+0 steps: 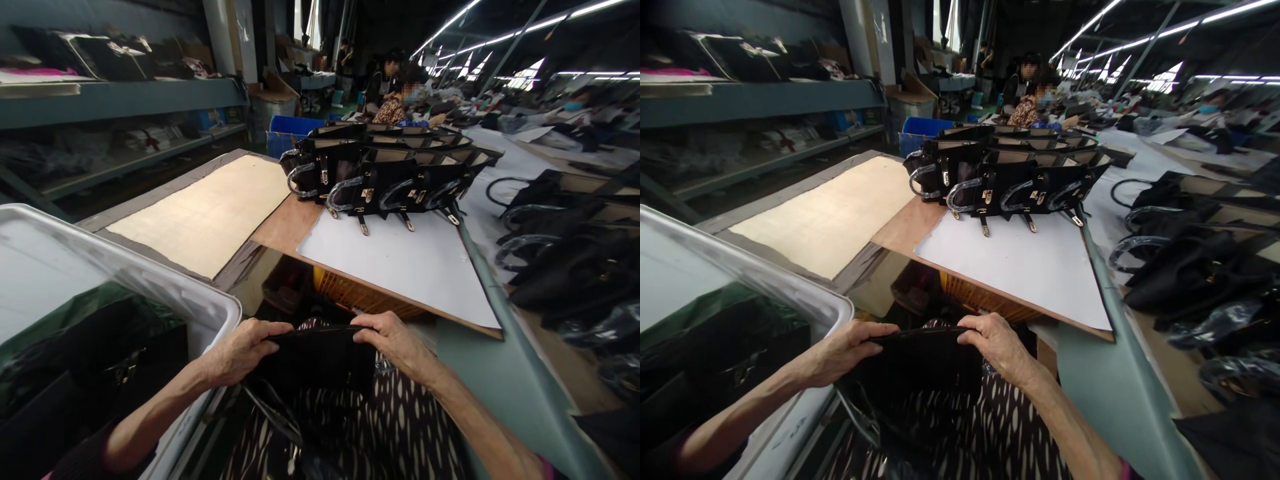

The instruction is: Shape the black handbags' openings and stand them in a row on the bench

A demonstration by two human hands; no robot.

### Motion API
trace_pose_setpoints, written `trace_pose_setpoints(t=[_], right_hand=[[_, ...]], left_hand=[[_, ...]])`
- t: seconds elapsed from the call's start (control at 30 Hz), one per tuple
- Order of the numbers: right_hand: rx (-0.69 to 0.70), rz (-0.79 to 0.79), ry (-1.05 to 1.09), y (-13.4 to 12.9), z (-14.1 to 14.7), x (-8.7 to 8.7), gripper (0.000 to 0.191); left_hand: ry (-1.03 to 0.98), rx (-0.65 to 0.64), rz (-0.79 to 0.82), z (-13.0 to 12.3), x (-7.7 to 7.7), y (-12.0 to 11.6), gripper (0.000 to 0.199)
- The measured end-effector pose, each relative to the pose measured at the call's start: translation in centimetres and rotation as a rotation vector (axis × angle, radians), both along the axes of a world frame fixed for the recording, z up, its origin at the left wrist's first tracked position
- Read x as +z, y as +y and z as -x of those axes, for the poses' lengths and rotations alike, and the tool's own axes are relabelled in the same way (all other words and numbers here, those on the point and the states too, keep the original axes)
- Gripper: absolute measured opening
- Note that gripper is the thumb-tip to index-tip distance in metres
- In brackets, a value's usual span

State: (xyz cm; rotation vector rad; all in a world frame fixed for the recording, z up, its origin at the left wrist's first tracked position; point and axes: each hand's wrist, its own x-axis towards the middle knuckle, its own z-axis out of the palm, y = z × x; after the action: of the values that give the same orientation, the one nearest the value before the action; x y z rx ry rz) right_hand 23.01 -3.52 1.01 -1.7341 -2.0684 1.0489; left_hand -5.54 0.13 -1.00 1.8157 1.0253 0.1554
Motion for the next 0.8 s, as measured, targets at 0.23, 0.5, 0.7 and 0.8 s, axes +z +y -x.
trace_pose_setpoints(t=[0.23, 0.5, 0.7, 0.8], right_hand=[[0.006, -0.044, -0.038, -0.2, 0.5, 0.0, 0.021], [0.037, -0.175, -0.058, -0.1, 1.1, 0.2, 0.024], [0.07, -0.235, -0.174, -0.1, 1.1, -0.3, 0.02], [0.135, -0.324, -0.356, -0.1, 1.3, -0.3, 0.015]], left_hand=[[-0.027, 0.006, 0.035, -0.2, 0.7, -0.1, 0.04], [-0.049, -0.005, 0.09, -0.4, 1.1, -0.1, 0.039], [-0.082, 0.004, 0.122, -0.3, 0.8, 0.0, 0.037], [-0.092, 0.002, 0.124, -0.3, 0.7, 0.0, 0.035]])
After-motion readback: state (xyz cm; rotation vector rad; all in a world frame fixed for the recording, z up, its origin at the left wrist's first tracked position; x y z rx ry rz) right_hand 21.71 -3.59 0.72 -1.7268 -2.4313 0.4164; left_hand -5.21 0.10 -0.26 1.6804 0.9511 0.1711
